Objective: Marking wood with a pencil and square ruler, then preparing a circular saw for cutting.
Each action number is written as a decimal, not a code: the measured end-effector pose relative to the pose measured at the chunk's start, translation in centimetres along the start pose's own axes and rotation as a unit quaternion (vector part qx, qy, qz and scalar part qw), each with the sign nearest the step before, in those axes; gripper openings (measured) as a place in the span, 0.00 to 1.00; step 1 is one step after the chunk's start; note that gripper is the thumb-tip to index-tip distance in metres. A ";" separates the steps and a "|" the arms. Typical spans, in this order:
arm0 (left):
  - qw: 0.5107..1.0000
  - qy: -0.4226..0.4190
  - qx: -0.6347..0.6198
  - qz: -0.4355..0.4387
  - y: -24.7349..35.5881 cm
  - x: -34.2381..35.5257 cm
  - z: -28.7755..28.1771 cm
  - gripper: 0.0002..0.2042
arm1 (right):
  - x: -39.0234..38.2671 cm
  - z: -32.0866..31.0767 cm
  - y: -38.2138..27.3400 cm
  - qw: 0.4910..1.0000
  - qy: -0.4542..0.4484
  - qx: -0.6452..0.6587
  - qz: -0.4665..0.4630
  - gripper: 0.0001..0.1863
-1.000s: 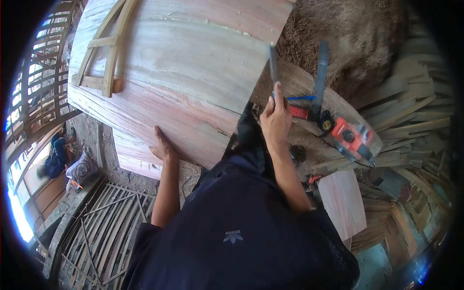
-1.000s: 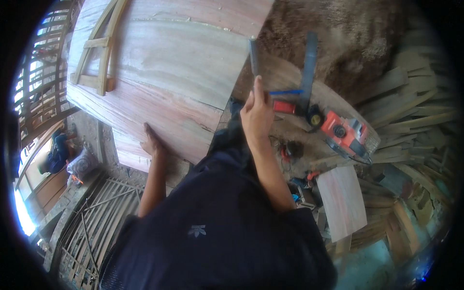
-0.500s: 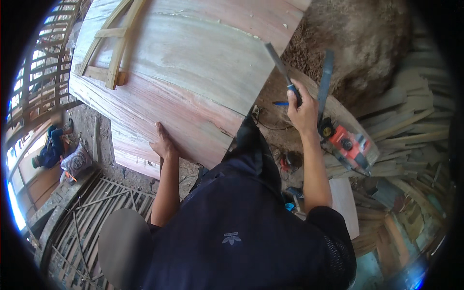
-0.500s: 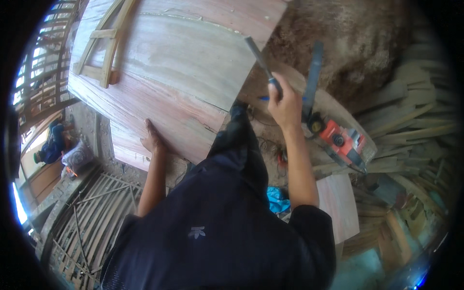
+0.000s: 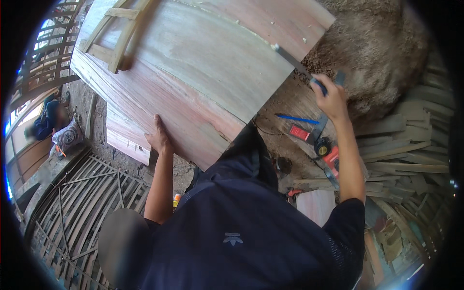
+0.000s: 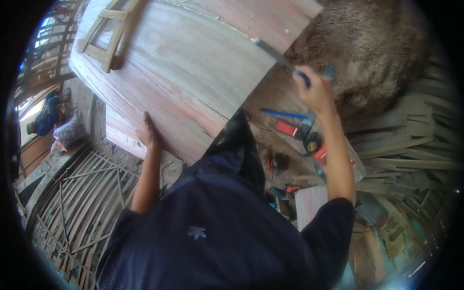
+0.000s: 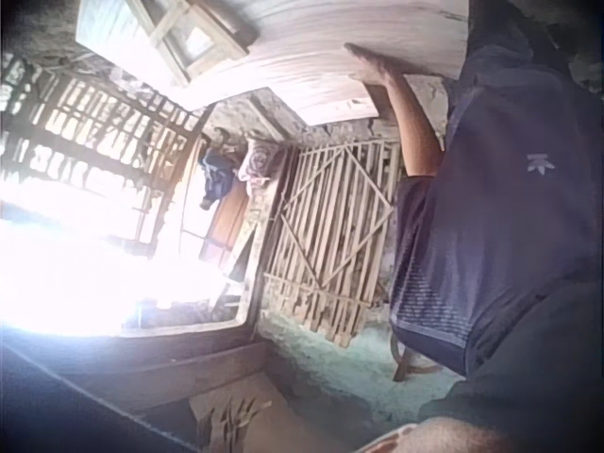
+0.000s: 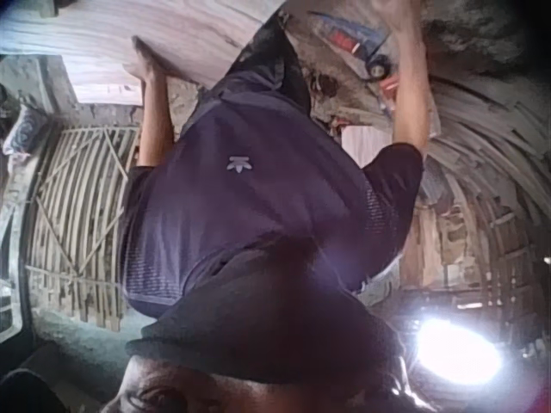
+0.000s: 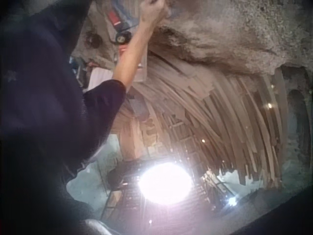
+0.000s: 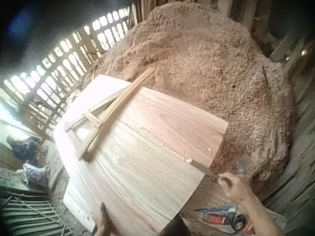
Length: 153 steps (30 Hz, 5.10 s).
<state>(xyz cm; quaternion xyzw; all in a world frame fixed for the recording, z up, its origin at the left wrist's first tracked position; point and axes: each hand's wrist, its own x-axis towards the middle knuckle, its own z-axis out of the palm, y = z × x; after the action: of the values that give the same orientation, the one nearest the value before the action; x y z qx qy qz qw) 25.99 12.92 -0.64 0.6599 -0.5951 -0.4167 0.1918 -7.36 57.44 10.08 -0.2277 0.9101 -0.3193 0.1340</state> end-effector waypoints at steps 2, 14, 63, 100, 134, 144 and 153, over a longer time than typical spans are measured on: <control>1.000 -0.006 -0.009 0.008 0.1 -0.1 0.1 0.59 | 0.6 0.2 0.1 1.000 0.000 -0.010 0.000 0.12; 0.999 -0.009 0.009 0.033 0.8 -0.8 -0.2 0.57 | 3.1 2.0 -1.2 1.000 0.001 -0.012 -0.026 0.13; 0.773 -0.114 0.213 0.586 29.6 0.8 28.6 0.18 | -16.2 1.4 -1.8 0.948 0.218 0.136 0.186 0.15; 0.942 -0.197 -0.226 -0.152 -4.1 -7.0 -2.4 0.43 | -14.5 13.0 -11.5 0.998 -0.014 0.057 0.012 0.12; 0.917 -0.190 0.022 0.351 11.2 2.3 8.3 0.16 | -28.5 12.9 -14.4 0.921 0.333 0.094 0.181 0.12; 0.954 -0.070 -0.242 0.164 -7.2 19.2 -10.5 0.14 | -50.8 26.8 -24.4 0.736 0.403 0.336 0.428 0.15; 0.563 -0.582 0.552 0.198 -26.0 18.8 -20.4 0.22 | -70.4 47.6 -29.4 0.437 0.413 0.507 0.617 0.19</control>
<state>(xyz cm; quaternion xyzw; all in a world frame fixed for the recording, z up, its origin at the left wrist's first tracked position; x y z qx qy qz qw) 57.04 -4.14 -14.34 0.1171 -0.8073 -0.2521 -0.5207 81.40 47.48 -0.27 0.6621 0.4318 -0.6125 -0.0044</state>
